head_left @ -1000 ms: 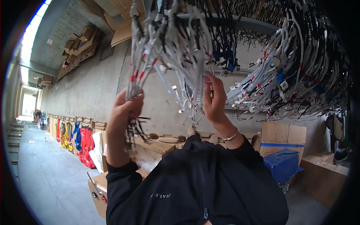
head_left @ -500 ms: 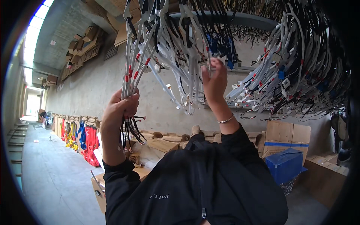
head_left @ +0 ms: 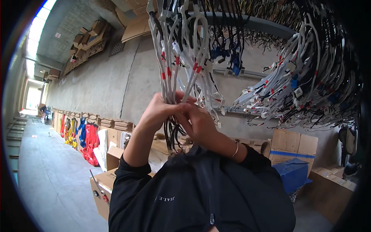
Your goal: Labeling a box, assembling it, adding a plastic liner, and picking cables from a rack to pack.
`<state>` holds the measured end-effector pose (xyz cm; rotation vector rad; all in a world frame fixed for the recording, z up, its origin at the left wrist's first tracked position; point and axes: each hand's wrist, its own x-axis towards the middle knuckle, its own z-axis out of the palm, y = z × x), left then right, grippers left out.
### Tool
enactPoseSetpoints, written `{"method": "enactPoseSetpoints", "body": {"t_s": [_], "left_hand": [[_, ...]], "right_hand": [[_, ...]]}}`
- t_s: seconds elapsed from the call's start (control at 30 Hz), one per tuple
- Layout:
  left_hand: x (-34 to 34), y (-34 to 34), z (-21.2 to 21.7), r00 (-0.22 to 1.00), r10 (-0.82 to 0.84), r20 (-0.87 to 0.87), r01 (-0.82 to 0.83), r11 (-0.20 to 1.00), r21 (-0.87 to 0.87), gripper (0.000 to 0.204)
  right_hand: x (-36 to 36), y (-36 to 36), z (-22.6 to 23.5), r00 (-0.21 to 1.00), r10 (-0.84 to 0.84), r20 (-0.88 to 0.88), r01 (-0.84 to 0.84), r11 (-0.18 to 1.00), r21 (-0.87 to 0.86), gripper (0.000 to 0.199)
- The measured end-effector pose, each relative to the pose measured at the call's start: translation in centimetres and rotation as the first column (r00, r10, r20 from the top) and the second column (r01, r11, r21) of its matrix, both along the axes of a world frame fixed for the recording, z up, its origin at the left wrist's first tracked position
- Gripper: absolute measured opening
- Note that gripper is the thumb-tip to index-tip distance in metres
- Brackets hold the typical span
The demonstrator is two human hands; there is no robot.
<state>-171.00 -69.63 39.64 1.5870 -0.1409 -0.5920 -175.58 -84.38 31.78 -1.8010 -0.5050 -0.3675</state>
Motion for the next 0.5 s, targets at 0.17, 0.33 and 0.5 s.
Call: {"method": "enactPoseSetpoints", "body": {"t_s": [0.17, 0.33, 0.5], "left_hand": [[0.1, 1.5, 0.4, 0.997, 0.081, -0.008, -0.08, 0.995, 0.055, 0.018], [-0.5, 5.7, 4.4, 0.972, -0.099, -0.213, 0.028, 0.949, -0.315, 0.025], [0.8, 7.4, 5.3, 0.965, -0.177, -0.193, 0.131, 0.965, -0.228, 0.029]], "right_hand": [[2.4, -4.2, -3.1, 0.973, -0.222, 0.061, 0.214, 0.97, 0.117, 0.008], [8.2, -4.9, -5.4, 0.893, -0.416, 0.173, 0.397, 0.908, 0.137, 0.037], [10.3, -6.1, -5.7, 0.956, -0.034, -0.29, 0.183, 0.844, 0.505, 0.026]]}}
